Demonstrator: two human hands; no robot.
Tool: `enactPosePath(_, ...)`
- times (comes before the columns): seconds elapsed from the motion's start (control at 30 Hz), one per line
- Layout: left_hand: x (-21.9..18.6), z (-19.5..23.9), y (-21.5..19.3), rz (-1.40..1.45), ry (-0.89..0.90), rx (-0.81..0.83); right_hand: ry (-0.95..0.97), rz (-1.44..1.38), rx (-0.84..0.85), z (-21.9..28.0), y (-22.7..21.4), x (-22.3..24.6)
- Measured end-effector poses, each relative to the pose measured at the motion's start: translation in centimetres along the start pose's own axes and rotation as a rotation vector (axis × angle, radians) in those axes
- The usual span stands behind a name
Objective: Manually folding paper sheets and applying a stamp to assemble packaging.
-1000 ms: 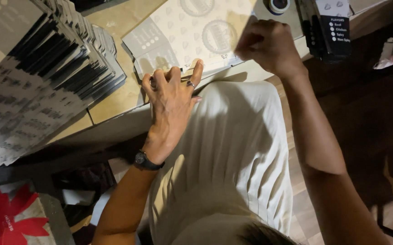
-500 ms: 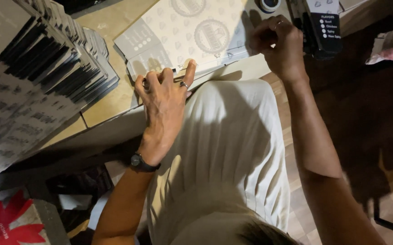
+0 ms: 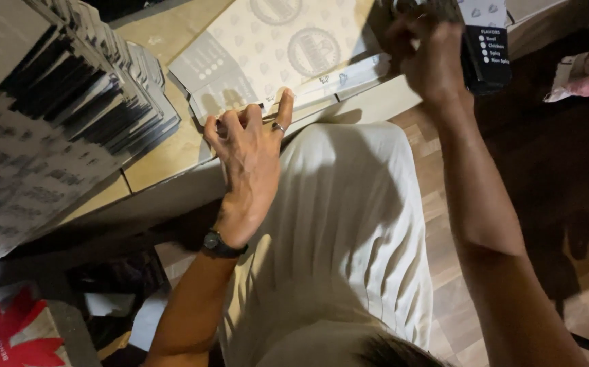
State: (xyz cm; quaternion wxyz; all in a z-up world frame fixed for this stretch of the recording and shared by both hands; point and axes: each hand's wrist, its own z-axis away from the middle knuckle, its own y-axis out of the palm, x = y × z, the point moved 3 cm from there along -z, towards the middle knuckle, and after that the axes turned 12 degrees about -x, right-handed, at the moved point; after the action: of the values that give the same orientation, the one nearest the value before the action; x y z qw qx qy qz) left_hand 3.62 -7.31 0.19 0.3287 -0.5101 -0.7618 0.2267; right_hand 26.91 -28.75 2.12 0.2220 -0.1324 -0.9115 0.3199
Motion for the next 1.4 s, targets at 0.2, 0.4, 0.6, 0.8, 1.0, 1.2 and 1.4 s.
enactPosePath(0.2, 0.0, 0.1, 0.0, 0.021, -0.02, -0.009, -0.263, 0.427, -0.157, -1.2, 1.8, -6.2)
enactPosePath(0.4, 0.0, 0.0, 0.2, 0.034, -0.051, -0.03, 0.011, 0.076, -0.096, -2.4, 0.4, 0.3)
enactPosePath(0.6, 0.2, -0.8, -1.3, -0.041, -0.021, 0.019, -0.18, -0.257, 0.134, -0.9, 3.6, 14.4)
enactPosePath(0.8, 0.3, -0.7, -0.9, 0.071, -0.045, -0.057, 0.004, -0.184, 0.101, 1.0, 0.9, 7.6)
enactPosePath(1.0, -0.1, -0.2, 0.0, 0.014, -0.09, -0.073, -0.066, 0.009, -0.021, 2.3, 2.3, 6.9)
enactPosePath(1.2, -0.2, 0.1, 0.3, 0.109, -0.126, -0.012, -0.012, -0.192, 0.055, 1.9, 4.3, 11.3)
enactPosePath(1.4, -0.5, 0.9, 1.1, 0.043, -0.078, -0.018, -0.075, 0.032, -0.145, 2.9, -0.1, 5.2)
